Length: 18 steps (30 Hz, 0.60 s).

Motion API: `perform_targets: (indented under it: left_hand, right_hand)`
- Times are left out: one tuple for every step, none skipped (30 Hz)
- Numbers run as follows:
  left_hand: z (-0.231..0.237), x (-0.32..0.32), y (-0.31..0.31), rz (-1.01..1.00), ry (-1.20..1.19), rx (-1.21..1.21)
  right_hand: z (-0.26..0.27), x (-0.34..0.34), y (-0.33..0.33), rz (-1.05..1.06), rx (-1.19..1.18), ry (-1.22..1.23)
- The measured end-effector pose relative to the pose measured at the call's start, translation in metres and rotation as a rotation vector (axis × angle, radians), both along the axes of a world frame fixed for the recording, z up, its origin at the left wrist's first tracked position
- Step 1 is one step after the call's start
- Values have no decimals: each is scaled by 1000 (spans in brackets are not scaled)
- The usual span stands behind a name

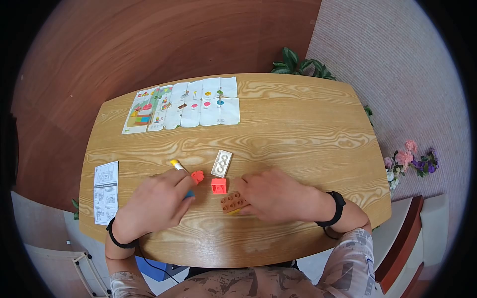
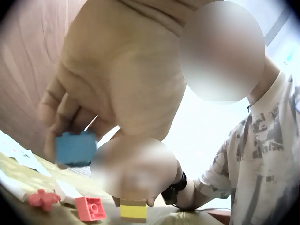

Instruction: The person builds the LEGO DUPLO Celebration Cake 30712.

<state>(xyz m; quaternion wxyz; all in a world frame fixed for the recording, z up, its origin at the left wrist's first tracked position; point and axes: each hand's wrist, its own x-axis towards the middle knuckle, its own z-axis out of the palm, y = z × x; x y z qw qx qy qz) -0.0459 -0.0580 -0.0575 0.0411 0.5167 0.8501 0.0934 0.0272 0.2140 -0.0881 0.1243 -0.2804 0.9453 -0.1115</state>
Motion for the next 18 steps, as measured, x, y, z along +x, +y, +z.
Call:
perform_targets:
  left_hand:
    - [4, 2, 2, -13, -28, 78]
    - [5, 4, 4, -39, -24, 134]
    - [6, 5, 6, -65, -19, 190]
    - [6, 6, 9, -90, -14, 246]
    - [5, 7, 11, -103, 16, 307]
    - [3, 7, 14, -116, 46, 368]
    - [0, 7, 16, -130, 76, 429]
    - [-2, 8, 15, -120, 88, 441]
    - [-4, 9, 13, -111, 100, 453]
    - [-7, 10, 12, -102, 112, 464]
    - [-9, 11, 12, -112, 108, 482]
    - [-11, 12, 12, -122, 103, 501]
    - [-12, 12, 13, -133, 98, 519]
    - [-13, 11, 14, -137, 93, 532]
    - [-14, 11, 15, -141, 86, 546]
    - [-14, 11, 15, -144, 79, 559]
    - [-14, 10, 16, -142, 85, 535]
    - [-14, 9, 16, -139, 90, 511]
  right_hand:
    - [2, -1, -1, -4, -23, -10]
    - [5, -1, -2, -6, -53, -16]
    - [9, 0, -4, -9, -83, -22]
    - [12, 0, -6, -11, -113, -28]
    - [13, 0, -7, -23, -157, -11]
    - [15, 0, -8, -35, -200, 6]
    - [16, 1, -9, -47, -243, 24]
    - [17, 1, -9, -57, -271, 35]
    - [17, 2, -10, -68, -299, 47]
    - [18, 2, -10, -78, -327, 59]
    - [17, 2, -10, -66, -341, 79]
    - [17, 2, -9, -54, -354, 98]
    - [17, 1, -9, -42, -367, 118]
    - [17, 2, -9, -46, -368, 114]
    - [17, 2, -9, -51, -369, 108]
    - [17, 3, -9, -55, -370, 103]
    - [17, 2, -9, -56, -362, 101]
    - [17, 2, -9, -57, -355, 100]
